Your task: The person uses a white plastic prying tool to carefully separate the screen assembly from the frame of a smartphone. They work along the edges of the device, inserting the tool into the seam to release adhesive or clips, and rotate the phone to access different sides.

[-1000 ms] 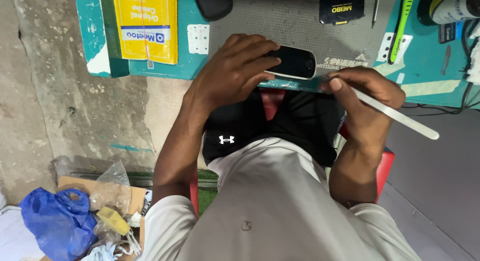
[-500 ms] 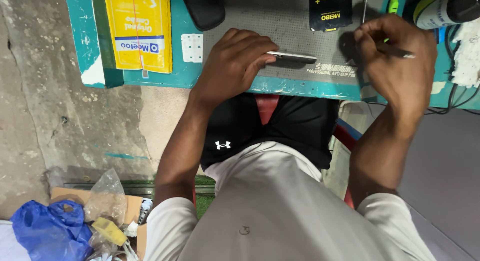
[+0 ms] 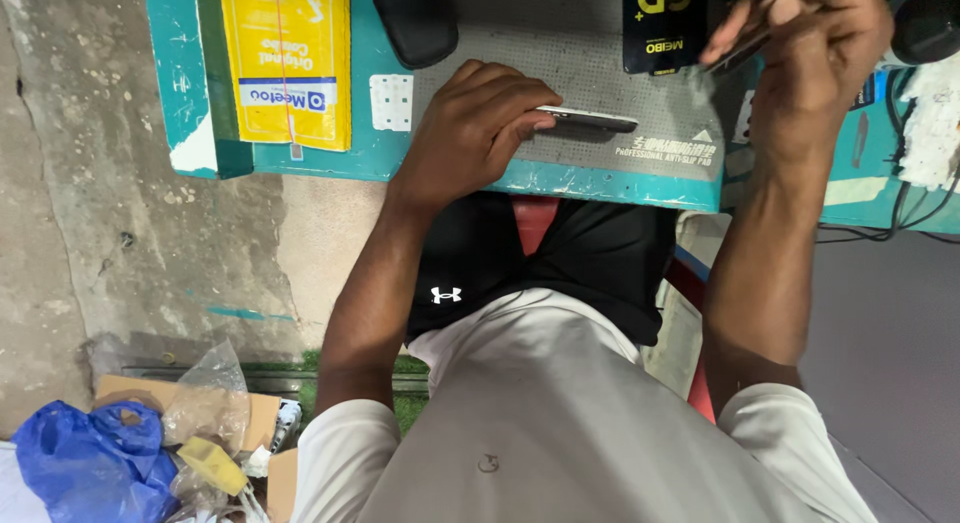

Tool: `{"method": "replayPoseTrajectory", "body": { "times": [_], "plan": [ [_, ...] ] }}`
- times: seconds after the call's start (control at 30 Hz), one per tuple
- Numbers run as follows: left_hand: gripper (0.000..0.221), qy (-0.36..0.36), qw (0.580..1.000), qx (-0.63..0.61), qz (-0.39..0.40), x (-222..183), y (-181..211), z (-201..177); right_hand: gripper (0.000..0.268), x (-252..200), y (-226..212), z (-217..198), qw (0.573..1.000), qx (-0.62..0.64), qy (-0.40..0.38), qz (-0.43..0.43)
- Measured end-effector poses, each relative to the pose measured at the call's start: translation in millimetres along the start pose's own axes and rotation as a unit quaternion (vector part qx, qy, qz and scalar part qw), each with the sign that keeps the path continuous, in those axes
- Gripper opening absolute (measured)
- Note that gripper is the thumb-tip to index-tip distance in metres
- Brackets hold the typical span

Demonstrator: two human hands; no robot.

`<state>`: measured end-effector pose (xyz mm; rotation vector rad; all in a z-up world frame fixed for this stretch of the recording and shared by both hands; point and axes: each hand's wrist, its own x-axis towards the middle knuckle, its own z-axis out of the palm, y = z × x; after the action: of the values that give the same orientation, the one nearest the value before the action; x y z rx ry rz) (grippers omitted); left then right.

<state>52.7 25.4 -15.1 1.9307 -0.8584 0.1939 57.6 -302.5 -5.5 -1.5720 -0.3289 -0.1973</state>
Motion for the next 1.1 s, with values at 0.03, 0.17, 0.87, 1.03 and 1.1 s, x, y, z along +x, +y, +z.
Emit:
{"method": "replayPoseTrajectory", "body": {
  "times": [0.03, 0.17, 0.87, 1.03, 1.1],
  "plan": [
    [0.014, 0.002, 1.000, -0.002, -0.001, 0, 0, 0, 0.024, 0, 2, -3, 1.000, 0.006, -0.002, -0.023],
    [0.015, 0.004, 1.000, 0.002, 0.006, -1, -1, 1, 0.029, 0, 19, -21, 0.992, -0.082, 0.067, -0.073],
    [0.041, 0.024, 0.999, 0.018, 0.042, -10, -11, 4, 0.018, -5, -103, 127, 0.921, -0.373, -0.114, -0.008],
    [0.041, 0.039, 0.998, 0.015, 0.052, -10, -15, 6, 0.027, -16, -94, 132, 0.908, -0.402, -0.100, -0.058],
    [0.041, 0.040, 0.998, 0.015, 0.052, -11, -16, 7, 0.028, -15, -93, 135, 0.902, -0.410, -0.096, -0.092]
  ]
}}
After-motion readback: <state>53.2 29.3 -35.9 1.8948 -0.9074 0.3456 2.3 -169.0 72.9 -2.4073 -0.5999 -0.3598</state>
